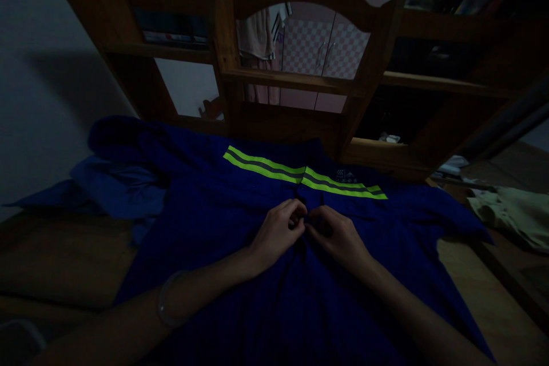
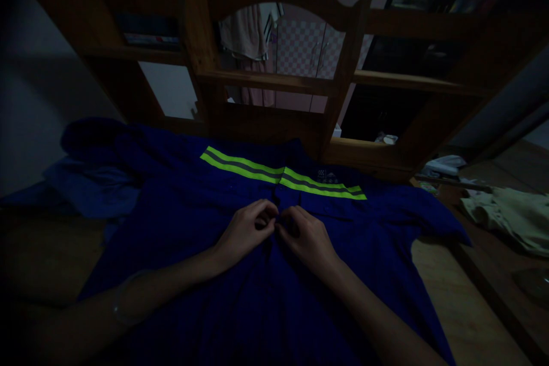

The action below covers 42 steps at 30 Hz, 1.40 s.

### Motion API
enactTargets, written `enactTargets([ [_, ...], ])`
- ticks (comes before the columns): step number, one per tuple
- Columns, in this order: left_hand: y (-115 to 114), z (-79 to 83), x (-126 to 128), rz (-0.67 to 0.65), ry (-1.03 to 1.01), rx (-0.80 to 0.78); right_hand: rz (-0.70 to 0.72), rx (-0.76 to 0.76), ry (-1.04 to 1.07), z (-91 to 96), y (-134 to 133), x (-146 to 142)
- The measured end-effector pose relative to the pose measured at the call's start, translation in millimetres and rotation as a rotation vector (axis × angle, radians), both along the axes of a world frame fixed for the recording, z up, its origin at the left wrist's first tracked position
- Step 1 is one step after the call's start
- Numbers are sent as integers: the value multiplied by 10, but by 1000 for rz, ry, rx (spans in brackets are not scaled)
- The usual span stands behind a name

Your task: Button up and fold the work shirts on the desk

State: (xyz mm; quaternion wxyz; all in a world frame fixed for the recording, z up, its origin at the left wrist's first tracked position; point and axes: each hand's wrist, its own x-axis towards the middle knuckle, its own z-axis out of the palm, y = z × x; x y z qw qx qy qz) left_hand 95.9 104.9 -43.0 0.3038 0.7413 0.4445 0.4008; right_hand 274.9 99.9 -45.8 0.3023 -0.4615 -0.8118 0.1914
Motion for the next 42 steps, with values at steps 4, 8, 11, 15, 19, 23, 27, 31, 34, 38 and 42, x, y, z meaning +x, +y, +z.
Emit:
enactTargets([
  [4, 23, -22, -13, -16, -10, 4, -7, -4, 11, -17, 7, 9],
  [8, 61, -71, -29, -42, -49, -62, -19, -11, 9, -43, 15, 18],
  [11, 82, -96, -37, -66, -81, -102, -31, -11, 5, -57, 15, 11],
  [15, 94, -120, -52, -68, -88, -141, -31, 2, -8, -61, 17, 5],
  [19, 100, -150, -68, -65, -55, -146, -10, -7, -18, -52, 25, 12],
  [23, 102, -172, -81, -70, -48, -162, 8, -12, -36, -50, 28, 14],
  [27, 114, -196, -91, -83, -72, -189, 10, -17, -44, -61, 27, 15],
  [31, 139, -220, -92, -93, -110, -191, 4, -17, -38, -55, 18, 15],
  [34, 151, -225, -90, -93, -121, -191, 4, -17, -29, -33, 6, 6],
  [38, 158, -231, -85, -86, -115, -193, 0, -20, -21, -19, 2, -5],
  [42, 158, -231, -89, -90, -95, -184, 2, -16, -18, -35, 7, 2],
])
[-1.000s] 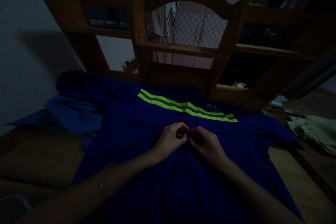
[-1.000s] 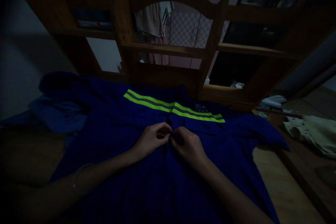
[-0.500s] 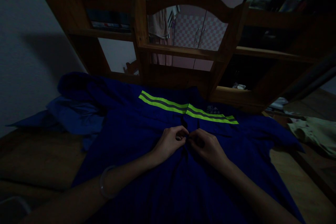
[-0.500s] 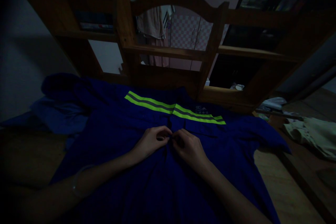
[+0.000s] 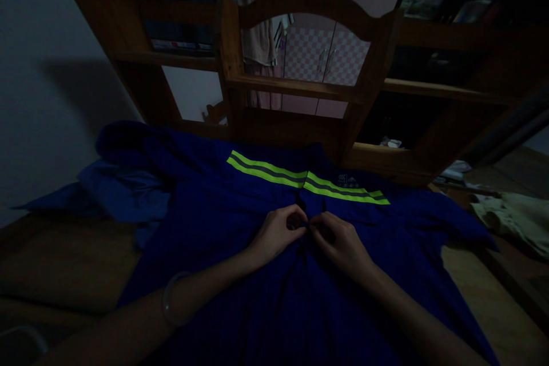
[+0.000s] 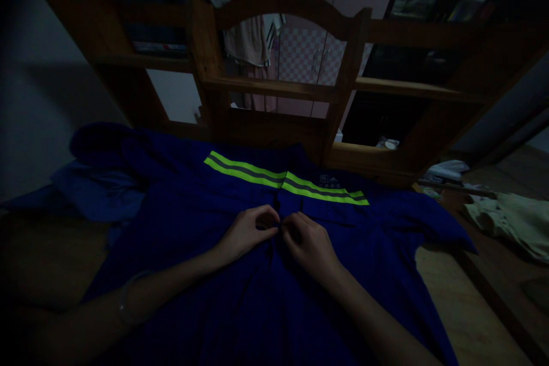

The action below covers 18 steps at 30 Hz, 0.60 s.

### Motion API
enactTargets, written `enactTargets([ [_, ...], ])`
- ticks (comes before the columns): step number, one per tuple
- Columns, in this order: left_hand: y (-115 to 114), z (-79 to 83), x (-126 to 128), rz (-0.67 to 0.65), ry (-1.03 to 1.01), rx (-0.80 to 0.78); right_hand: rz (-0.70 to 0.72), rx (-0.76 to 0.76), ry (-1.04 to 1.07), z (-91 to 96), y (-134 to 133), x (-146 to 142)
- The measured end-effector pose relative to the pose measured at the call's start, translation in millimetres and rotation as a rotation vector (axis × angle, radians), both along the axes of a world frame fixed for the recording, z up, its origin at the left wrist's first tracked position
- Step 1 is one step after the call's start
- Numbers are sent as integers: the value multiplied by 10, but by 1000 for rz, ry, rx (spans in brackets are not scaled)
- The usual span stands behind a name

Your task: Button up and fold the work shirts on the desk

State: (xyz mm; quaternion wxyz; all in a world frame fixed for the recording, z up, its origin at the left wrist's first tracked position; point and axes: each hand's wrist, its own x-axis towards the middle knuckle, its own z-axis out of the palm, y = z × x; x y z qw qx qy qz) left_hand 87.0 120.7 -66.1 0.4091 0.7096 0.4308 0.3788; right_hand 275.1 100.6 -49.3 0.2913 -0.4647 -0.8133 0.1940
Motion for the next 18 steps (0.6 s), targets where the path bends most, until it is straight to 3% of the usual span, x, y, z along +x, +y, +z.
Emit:
enactTargets([
  [18, -40, 104, -5, 9, 156, 7, 5, -7, -7, -28, -1, 12],
])
